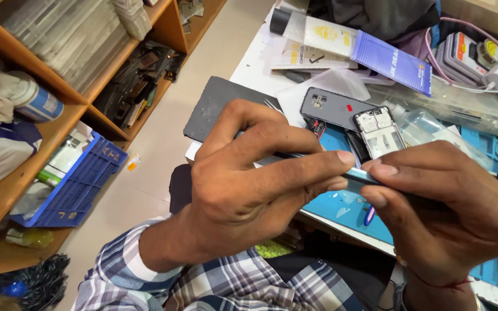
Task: The person assembles a smartphone by connecting internal ribbon cables, placing a black metal shield over the motherboard, and snapping the screen assembly into the frame. The person then presses along the edges to secure the screen.
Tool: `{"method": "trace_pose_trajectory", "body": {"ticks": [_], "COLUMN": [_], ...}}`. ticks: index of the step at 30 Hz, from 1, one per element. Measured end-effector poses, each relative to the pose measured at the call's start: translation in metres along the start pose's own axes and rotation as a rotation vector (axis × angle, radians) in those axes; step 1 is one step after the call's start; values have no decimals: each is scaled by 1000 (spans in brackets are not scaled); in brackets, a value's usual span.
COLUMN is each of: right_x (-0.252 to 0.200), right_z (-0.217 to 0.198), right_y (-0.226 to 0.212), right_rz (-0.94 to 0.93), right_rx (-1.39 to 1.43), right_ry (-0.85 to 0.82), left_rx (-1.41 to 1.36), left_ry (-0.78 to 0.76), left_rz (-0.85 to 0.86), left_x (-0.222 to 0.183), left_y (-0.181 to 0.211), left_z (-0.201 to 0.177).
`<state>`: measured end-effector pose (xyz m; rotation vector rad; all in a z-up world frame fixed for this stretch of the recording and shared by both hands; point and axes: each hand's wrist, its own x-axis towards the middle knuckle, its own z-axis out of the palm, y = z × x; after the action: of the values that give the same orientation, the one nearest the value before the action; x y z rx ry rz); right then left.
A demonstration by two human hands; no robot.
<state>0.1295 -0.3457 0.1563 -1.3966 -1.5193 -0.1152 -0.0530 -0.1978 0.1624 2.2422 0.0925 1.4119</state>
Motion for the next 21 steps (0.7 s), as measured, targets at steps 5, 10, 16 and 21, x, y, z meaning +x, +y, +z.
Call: {"method": "trace_pose_trajectory", "body": {"ticks": [5, 10, 16, 21], "right_x": [-7, -14, -19, -20], "right_z": [1, 3, -9, -14], "right_y": [-5, -12, -17, -20], "right_rz": [89, 170, 230, 135], "right_rx": [-70, -31, 116, 169], "right_ry": [63, 91, 111, 83], "left_rx": [7, -1, 55, 84], "left_ry": [-13, 17, -1, -9], "left_rz": [10, -1, -30, -24], "left_x": [0, -2, 3, 2], "left_y": [2, 6, 15, 18], "left_z": [1, -3, -16, -13]}}
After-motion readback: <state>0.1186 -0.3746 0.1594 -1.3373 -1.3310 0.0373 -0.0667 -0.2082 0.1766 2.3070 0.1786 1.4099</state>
